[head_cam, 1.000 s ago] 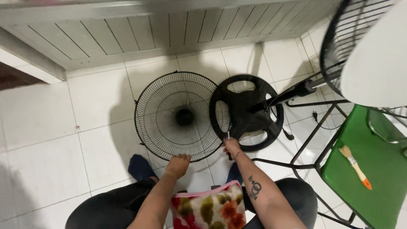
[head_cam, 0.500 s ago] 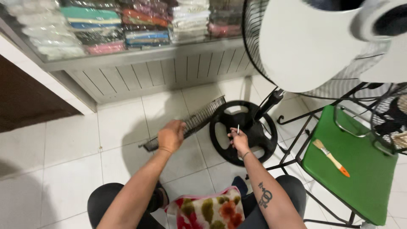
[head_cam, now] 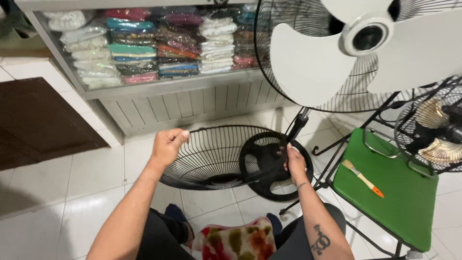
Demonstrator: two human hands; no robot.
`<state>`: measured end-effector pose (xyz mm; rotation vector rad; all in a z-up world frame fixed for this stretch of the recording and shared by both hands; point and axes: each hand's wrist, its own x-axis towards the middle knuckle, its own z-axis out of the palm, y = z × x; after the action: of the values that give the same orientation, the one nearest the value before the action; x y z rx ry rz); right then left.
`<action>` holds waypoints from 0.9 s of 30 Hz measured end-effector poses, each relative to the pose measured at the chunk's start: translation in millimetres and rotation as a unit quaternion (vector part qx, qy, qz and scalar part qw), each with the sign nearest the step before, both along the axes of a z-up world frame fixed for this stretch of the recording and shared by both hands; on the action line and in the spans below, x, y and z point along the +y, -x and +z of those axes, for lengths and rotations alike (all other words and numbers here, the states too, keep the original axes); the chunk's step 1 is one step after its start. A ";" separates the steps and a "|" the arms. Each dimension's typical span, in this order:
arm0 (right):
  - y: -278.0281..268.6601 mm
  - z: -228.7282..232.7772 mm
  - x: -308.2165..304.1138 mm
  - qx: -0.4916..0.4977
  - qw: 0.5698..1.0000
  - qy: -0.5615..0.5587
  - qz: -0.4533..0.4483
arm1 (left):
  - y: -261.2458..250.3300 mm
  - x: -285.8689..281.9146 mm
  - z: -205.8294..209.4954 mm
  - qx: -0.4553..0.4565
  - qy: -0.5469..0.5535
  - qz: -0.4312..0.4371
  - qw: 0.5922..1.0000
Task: The person reassembles a standing electric fan by hand. They attach the fan blades to the motor shaft, secure the central hub, and then fit the front wire cage over the blades, aligning it with the stand.
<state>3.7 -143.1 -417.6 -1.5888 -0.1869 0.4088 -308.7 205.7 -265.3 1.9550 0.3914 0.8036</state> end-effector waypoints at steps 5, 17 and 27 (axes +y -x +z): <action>-2.6 34.3 -41.2 -0.078 0.994 -0.073 -0.022 | -10.2 7.7 29.6 -0.080 0.064 -0.085 0.991; -0.3 129.5 -189.2 -0.172 0.976 -0.072 -0.108 | -97.1 -85.1 214.4 -0.112 -0.052 -0.165 0.979; -21.9 212.6 -224.6 -0.138 0.890 -0.341 -0.270 | -136.8 -105.1 304.2 -0.376 -0.270 -0.089 0.882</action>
<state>25.6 -367.7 -205.0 -0.9269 -0.0799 -0.3063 -171.9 100.6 39.0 1.9305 -0.5260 1.5768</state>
